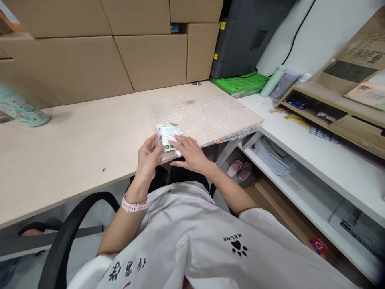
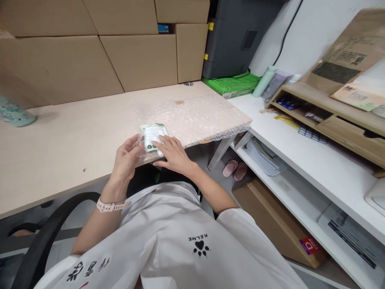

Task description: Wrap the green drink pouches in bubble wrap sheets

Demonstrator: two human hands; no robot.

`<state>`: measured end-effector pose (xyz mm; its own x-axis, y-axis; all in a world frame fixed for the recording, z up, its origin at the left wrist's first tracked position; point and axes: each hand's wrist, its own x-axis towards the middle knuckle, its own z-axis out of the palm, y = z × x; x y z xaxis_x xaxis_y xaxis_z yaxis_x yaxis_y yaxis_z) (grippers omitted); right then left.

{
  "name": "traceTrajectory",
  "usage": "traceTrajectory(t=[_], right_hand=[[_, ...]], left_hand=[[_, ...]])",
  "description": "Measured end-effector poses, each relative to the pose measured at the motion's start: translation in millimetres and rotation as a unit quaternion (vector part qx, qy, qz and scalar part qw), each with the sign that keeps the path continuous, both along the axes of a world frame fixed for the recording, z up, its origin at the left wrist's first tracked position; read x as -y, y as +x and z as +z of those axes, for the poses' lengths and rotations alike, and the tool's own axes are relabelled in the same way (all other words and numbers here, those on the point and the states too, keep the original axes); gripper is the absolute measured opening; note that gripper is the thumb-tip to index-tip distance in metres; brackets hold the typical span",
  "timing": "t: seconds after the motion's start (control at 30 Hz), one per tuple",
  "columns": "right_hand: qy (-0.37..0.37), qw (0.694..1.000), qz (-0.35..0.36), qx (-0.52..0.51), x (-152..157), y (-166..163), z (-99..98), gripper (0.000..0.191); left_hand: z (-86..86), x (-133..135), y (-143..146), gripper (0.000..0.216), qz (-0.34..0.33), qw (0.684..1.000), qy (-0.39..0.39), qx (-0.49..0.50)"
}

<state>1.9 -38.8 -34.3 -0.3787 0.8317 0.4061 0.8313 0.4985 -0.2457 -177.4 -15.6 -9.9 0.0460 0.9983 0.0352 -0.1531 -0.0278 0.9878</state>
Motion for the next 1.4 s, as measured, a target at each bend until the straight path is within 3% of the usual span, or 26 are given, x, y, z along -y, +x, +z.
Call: traceTrajectory(t=[0.17,0.33,0.43,0.53,0.7,0.8,0.9,1.07,1.13,1.2,1.3,1.4], right_hand=[[-0.002,1.000,0.001,-0.012,1,0,2.7,0.063],[0.015,1.000,-0.005,-0.021,2,-3,0.1,0.065],[0.030,0.994,-0.033,-0.098,3,-9,-1.5,0.050],[0.015,0.978,-0.072,-0.194,3,-5,-2.5,0.042],[-0.023,0.932,-0.170,-0.320,-7,22,-10.9,0.032],[-0.044,0.895,-0.152,-0.417,-15,38,-16.5,0.031],[-0.077,0.871,-0.103,-0.475,-19,47,-18.2,0.039],[-0.166,0.862,-0.077,-0.472,-13,62,-19.6,0.049],[-0.184,0.857,-0.080,-0.474,-6,70,-19.3,0.048],[-0.161,0.872,-0.103,-0.452,3,79,-14.9,0.044],[-0.053,0.908,-0.173,-0.377,20,87,0.5,0.039],[0.037,0.927,-0.207,-0.312,31,87,16.8,0.033]], left_hand=[[-1.3,-1,0,0.048,-0.001,1.000,0.004,0.028],[9.3,5,6,0.049,0.029,0.999,-0.012,0.031],[18.0,12,17,0.054,0.036,0.998,0.020,0.050],[22.8,16,35,0.056,-0.002,0.994,0.093,0.049],[21.0,13,79,0.046,-0.122,0.952,0.254,-0.117],[16.2,3,103,0.045,-0.138,0.904,0.324,-0.242],[10.4,-10,119,0.041,-0.139,0.878,0.344,-0.302],[0.2,-27,126,0.025,-0.144,0.893,0.330,-0.271],[-2.7,-29,125,0.024,-0.162,0.882,0.337,-0.288],[-4.2,-29,123,0.031,-0.180,0.855,0.351,-0.337],[-4.6,-26,121,0.039,-0.186,0.808,0.377,-0.413],[-4.4,-25,120,0.043,-0.175,0.788,0.385,-0.447]])
